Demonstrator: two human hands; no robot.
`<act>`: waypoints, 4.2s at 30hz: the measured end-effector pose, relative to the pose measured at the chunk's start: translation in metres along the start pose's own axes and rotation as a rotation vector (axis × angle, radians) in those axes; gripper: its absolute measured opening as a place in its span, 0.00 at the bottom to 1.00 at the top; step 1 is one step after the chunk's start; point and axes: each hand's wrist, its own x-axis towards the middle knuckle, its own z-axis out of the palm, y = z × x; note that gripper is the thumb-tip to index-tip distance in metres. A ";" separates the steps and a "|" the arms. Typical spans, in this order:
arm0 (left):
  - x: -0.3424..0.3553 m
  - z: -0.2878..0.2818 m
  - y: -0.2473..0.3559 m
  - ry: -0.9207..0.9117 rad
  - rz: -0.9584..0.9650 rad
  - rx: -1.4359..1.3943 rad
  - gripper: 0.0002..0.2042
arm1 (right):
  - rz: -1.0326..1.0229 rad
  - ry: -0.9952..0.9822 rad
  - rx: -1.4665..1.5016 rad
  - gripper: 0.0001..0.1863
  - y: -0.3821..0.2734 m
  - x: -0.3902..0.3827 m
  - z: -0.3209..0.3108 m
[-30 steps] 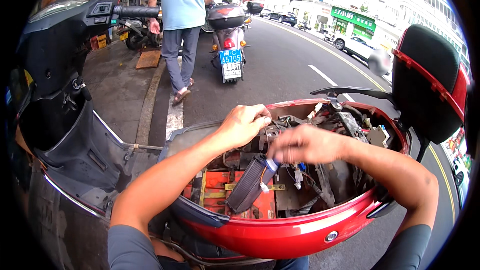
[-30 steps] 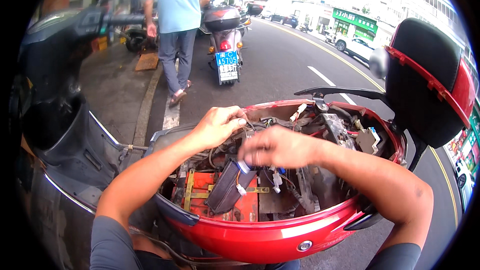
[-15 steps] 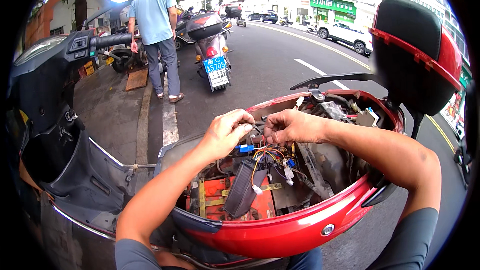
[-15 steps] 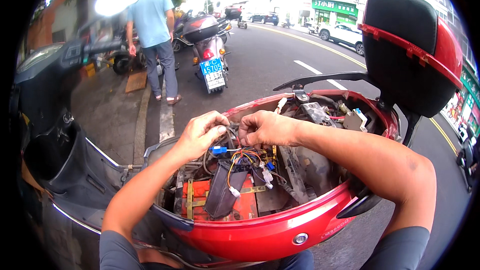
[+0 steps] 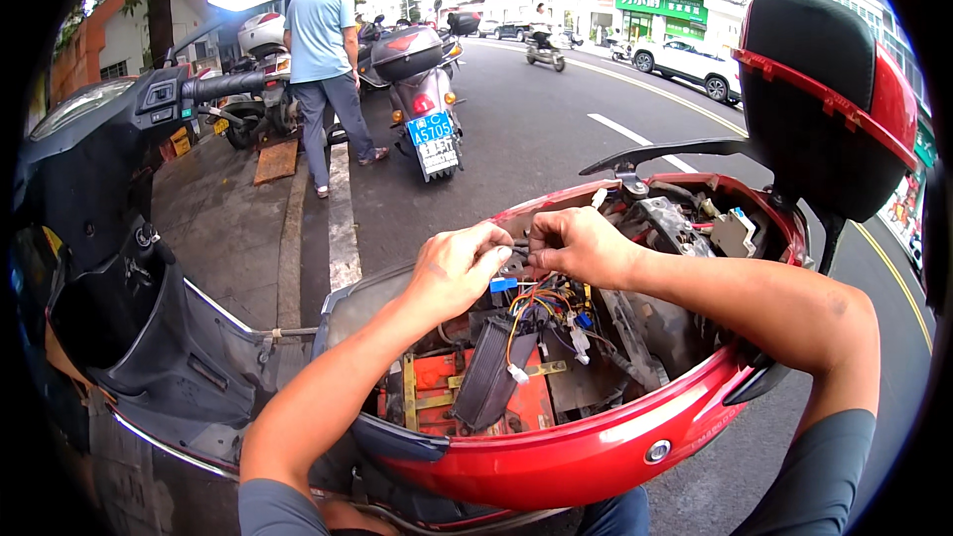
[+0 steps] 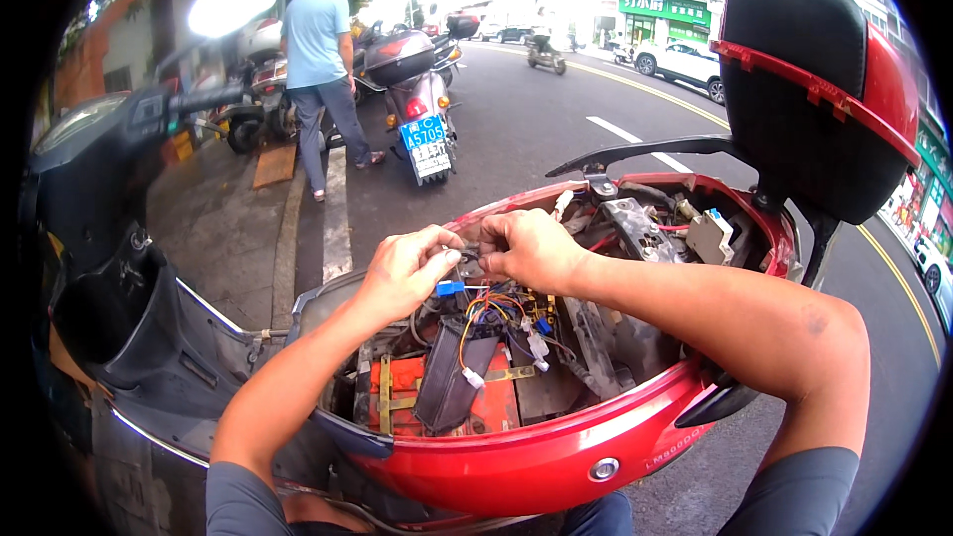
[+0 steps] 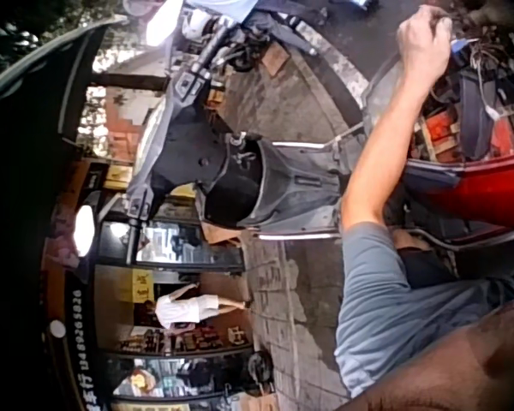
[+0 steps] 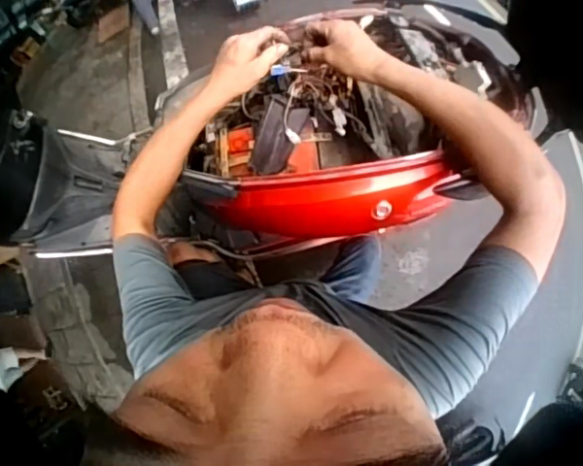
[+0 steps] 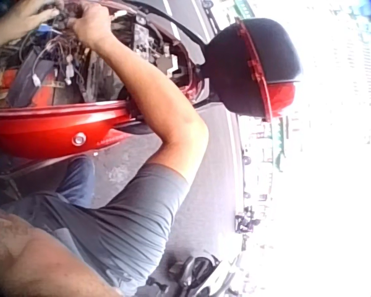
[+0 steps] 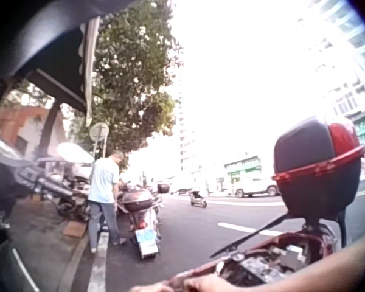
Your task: The person works on the internal wiring and battery compartment of a red scooter, connecting wires and arranging electrical components under the seat by hand.
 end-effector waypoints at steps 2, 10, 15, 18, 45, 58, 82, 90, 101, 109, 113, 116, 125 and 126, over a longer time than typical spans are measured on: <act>0.001 0.005 0.003 0.030 0.036 0.029 0.10 | -0.009 0.028 -0.059 0.10 0.003 0.000 -0.002; 0.002 0.006 -0.001 -0.010 -0.102 0.057 0.13 | -0.302 0.095 -0.391 0.11 -0.022 -0.006 -0.001; 0.008 0.009 -0.015 -0.069 -0.178 -0.001 0.13 | -0.657 0.006 -0.719 0.14 -0.035 -0.004 -0.005; 0.006 0.014 -0.021 -0.018 -0.157 -0.104 0.12 | -0.400 0.002 -0.514 0.11 -0.026 0.002 -0.002; 0.004 -0.008 -0.012 -0.184 0.126 -0.079 0.09 | 0.022 -0.271 0.165 0.08 0.002 0.001 -0.002; 0.002 -0.003 -0.016 -0.147 0.072 -0.130 0.07 | 0.187 -0.343 0.567 0.09 0.006 -0.001 0.002; -0.002 0.009 -0.019 -0.210 -0.140 -0.364 0.08 | 0.297 -0.235 0.684 0.07 0.005 -0.007 0.010; -0.003 0.010 -0.011 -0.086 0.037 -0.117 0.08 | 0.325 -0.218 0.709 0.08 0.007 -0.008 0.014; -0.007 0.016 0.003 -0.002 0.058 0.056 0.07 | 0.339 -0.117 0.670 0.07 0.008 -0.012 0.022; -0.002 0.011 -0.011 -0.068 0.004 -0.179 0.08 | 0.210 -0.234 0.498 0.08 0.004 -0.002 0.006; 0.003 0.009 -0.024 0.125 0.011 -0.330 0.08 | 0.257 -0.281 0.417 0.08 -0.010 0.003 -0.003; 0.007 -0.002 -0.031 -0.089 -0.381 -0.516 0.14 | 0.286 -0.230 0.416 0.07 -0.004 0.002 -0.003; -0.002 0.020 -0.023 -0.216 -0.342 -0.784 0.18 | 0.198 -0.166 0.384 0.06 -0.005 -0.006 0.014; -0.002 0.019 -0.022 -0.209 -0.346 -0.803 0.18 | 0.182 -0.157 0.350 0.06 -0.003 -0.005 0.014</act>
